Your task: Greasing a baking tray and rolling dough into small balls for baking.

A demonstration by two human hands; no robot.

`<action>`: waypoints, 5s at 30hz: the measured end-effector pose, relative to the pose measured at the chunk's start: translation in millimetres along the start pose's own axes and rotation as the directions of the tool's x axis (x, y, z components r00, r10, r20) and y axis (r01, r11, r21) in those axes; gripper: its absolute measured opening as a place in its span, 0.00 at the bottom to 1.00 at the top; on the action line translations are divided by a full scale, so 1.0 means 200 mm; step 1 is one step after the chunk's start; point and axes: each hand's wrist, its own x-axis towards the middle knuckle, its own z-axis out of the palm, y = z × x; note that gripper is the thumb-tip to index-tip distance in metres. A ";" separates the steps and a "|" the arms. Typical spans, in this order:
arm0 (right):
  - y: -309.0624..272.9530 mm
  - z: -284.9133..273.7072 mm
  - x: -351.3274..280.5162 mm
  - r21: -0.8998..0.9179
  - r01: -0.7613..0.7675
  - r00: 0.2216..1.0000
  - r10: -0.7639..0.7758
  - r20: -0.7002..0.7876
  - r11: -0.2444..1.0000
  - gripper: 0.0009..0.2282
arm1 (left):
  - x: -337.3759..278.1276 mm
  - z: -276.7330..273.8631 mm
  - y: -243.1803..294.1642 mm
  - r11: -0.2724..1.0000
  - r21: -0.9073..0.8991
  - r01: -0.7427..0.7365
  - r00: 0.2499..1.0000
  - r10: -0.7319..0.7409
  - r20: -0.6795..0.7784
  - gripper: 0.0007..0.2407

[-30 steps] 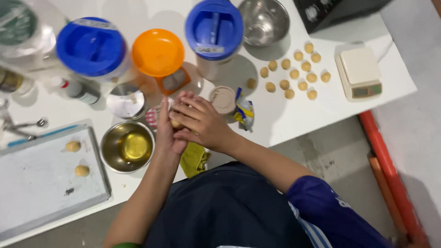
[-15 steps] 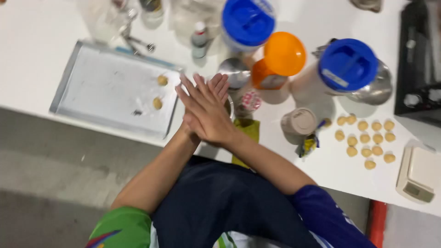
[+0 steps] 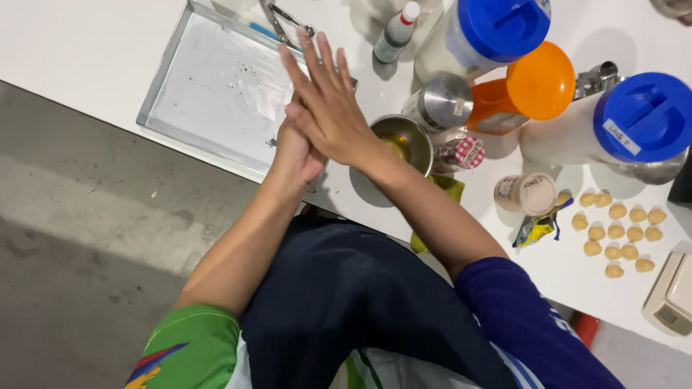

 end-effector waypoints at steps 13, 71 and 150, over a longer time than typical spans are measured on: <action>0.47 -0.18 -0.61 0.436 -0.495 0.791 0.598 -0.132 0.751 0.25 | -0.11 -1.12 -0.46 0.105 0.947 0.303 0.947 0.080 -0.311 0.18; 0.37 -0.38 -1.35 0.548 -0.697 0.330 0.885 -0.328 0.463 0.24 | 0.44 -0.91 -0.22 -0.233 0.972 0.001 0.982 -0.184 -0.045 0.30; 0.39 -1.35 -1.81 -0.094 -0.432 0.788 0.324 -0.524 0.897 0.21 | -0.08 1.43 -1.73 0.830 0.027 0.557 0.807 -0.548 0.220 0.24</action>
